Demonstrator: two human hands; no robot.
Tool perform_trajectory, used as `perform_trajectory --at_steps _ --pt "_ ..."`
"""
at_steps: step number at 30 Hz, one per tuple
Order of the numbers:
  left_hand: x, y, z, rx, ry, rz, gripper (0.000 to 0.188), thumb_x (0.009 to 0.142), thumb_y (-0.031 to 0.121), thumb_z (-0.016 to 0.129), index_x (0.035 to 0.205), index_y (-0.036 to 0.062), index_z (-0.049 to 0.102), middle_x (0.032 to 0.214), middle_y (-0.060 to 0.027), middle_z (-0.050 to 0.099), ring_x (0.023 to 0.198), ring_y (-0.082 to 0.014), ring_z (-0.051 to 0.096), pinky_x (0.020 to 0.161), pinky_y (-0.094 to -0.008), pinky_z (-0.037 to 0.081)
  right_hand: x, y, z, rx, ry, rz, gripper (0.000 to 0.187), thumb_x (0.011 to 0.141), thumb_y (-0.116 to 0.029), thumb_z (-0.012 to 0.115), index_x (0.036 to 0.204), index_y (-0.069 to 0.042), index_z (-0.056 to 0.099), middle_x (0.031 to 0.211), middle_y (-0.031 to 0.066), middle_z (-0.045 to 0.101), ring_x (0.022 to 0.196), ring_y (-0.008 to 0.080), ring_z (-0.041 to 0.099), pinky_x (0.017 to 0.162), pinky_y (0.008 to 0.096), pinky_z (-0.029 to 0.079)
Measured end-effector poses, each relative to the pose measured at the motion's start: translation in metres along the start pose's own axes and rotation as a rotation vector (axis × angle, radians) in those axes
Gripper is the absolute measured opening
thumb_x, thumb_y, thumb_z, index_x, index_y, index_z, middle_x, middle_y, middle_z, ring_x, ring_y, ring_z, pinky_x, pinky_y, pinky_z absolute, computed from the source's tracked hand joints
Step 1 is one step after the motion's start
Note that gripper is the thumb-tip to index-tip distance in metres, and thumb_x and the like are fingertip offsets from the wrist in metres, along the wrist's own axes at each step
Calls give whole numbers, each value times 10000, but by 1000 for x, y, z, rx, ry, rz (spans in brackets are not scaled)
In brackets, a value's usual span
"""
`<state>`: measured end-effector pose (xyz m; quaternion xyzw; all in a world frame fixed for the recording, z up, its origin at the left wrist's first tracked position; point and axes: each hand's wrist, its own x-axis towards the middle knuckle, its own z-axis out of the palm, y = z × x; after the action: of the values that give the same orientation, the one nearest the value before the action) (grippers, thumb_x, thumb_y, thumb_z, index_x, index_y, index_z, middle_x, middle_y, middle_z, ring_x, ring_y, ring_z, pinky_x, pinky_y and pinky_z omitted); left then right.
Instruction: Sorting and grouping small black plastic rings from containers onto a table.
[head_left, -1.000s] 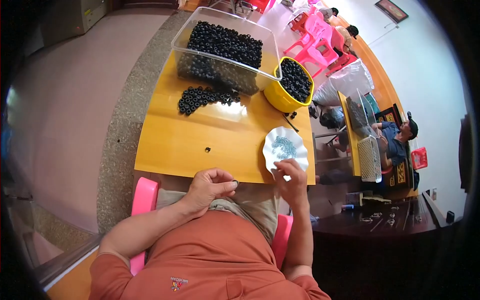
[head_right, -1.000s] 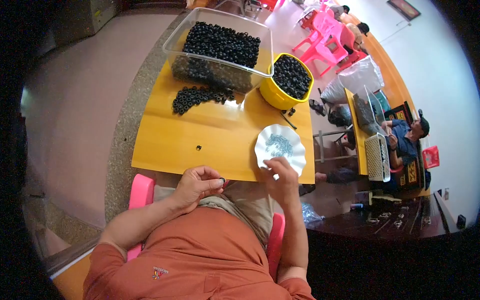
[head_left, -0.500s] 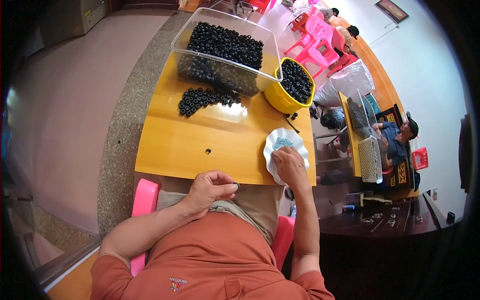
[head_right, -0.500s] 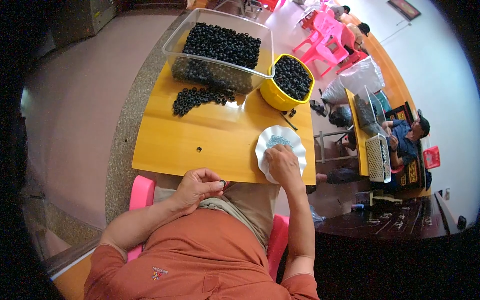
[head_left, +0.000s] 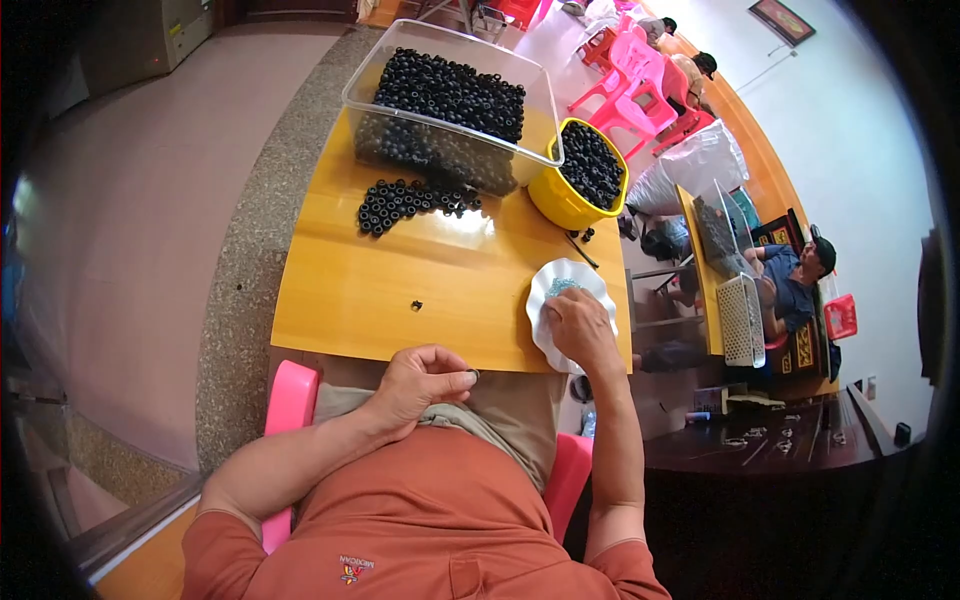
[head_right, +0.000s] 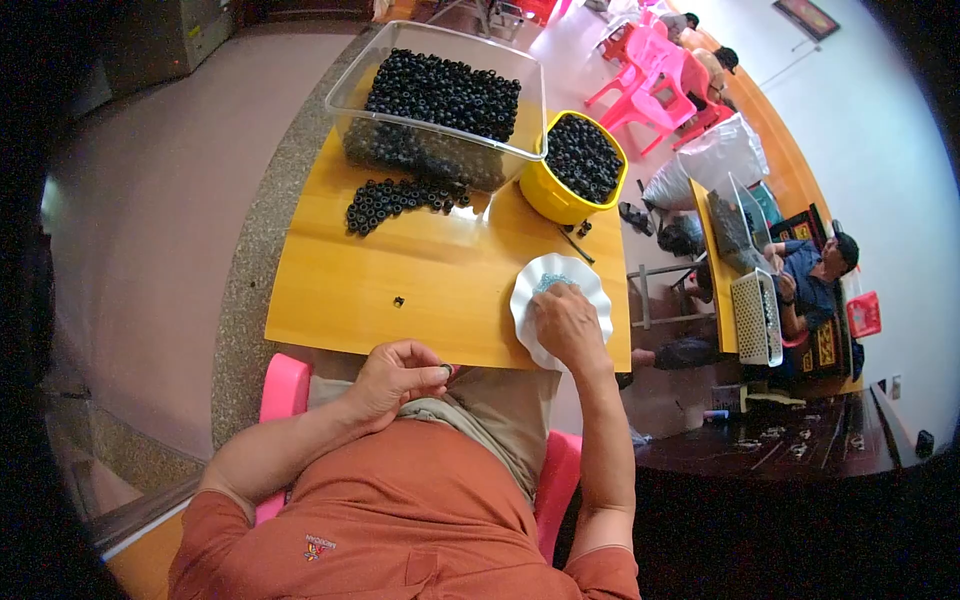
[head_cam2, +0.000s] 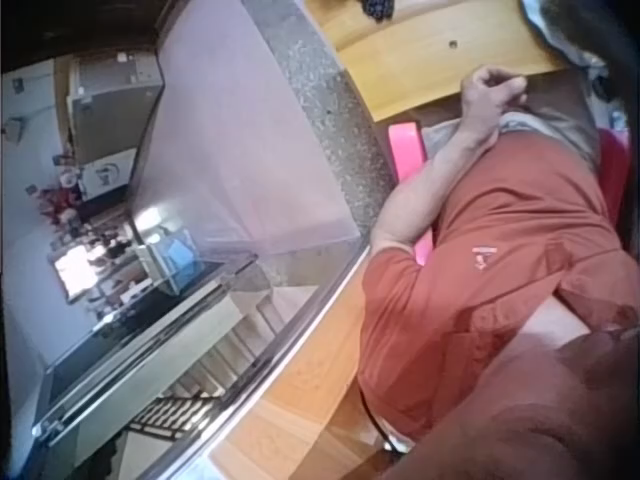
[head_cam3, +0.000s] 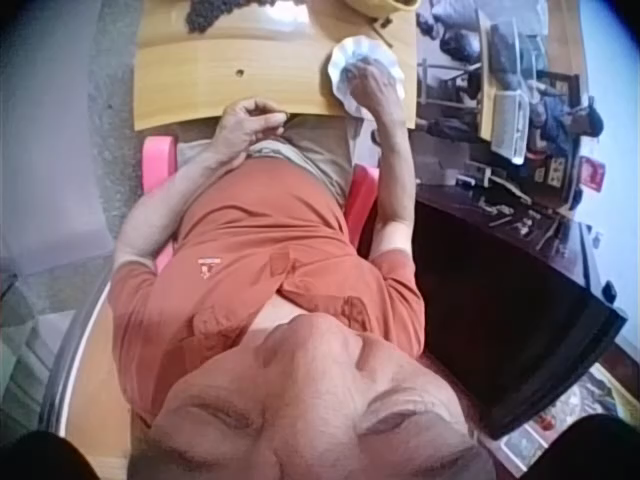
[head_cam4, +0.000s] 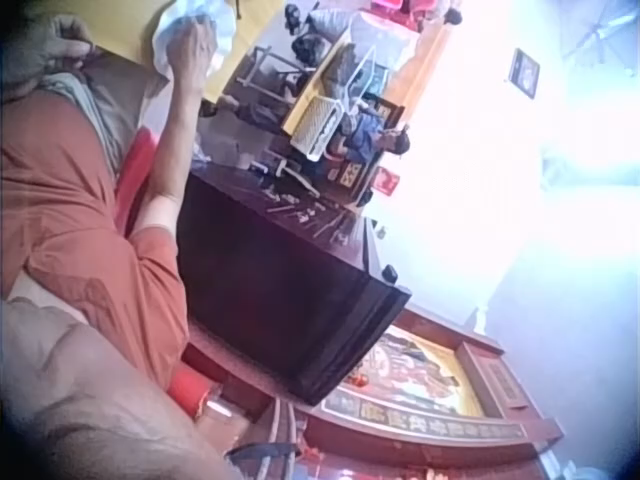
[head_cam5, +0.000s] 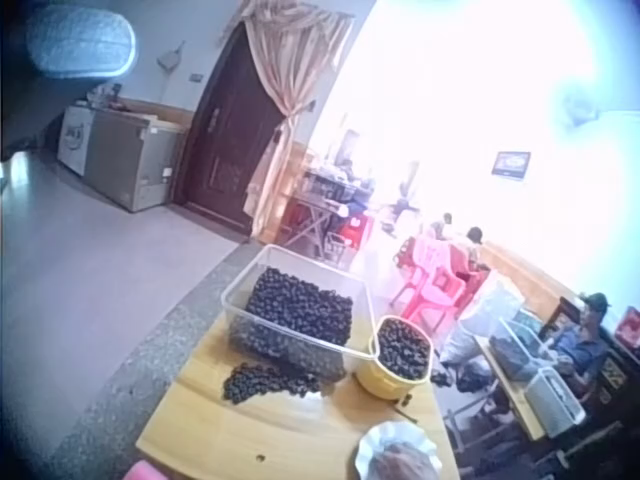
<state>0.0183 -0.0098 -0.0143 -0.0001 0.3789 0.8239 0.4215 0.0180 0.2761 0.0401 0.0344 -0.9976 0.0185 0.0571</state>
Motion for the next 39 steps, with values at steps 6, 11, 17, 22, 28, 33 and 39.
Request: perform_trajectory --at_steps 6,11,17,22,28,33,39 --pt "1 0 0 1 -11 7 118 838 20 721 928 7 645 897 -76 675 784 -152 659 733 -286 582 -4 -2 -2 -11 9 -53 108 849 -91 592 896 -30 667 911 143 638 917 334 596 807 421 482" --pt "1 -1 -1 2 -18 10 117 840 21 720 928 5 644 890 -75 675 774 -150 657 724 -284 581 -9 -3 -3 10 44 -77 122 837 -40 592 936 -27 663 914 143 632 918 336 595 813 418 483" --pt "1 0 0 -3 -3 6 132 839 34 728 933 5 640 890 -77 672 773 -149 655 723 -282 577 -15 6 3 229 145 -56 165 825 15 618 982 -7 663 939 154 649 876 352 630 784 399 505" --pt "0 2 1 -6 0 -3 143 836 37 732 939 3 638 896 -76 671 777 -149 653 734 -278 573 -17 6 3 341 218 -24 118 860 13 614 972 10 648 932 165 658 840 352 645 743 382 510" --pt "1 1 0 -2 -3 -5 142 837 31 728 947 10 641 907 -74 674 782 -145 654 737 -280 578 -21 11 3 397 294 -32 52 895 -8 593 934 21 614 876 165 645 755 307 649 661 337 506" --pt "1 1 -3 -15 12 7 129 845 28 717 949 14 642 919 -76 677 792 -144 658 743 -278 582 -26 -22 -6 691 250 64 57 923 -24 578 918 29 598 819 98 622 656 155 627 599 272 501" --pt "-1 2 3 -20 -31 14 145 840 70 740 939 17 647 868 -46 661 750 -114 637 705 -253 556 -44 -80 10 1102 9 -47 145 952 -96 606 876 27 610 828 66 602 704 122 613 651 241 483"
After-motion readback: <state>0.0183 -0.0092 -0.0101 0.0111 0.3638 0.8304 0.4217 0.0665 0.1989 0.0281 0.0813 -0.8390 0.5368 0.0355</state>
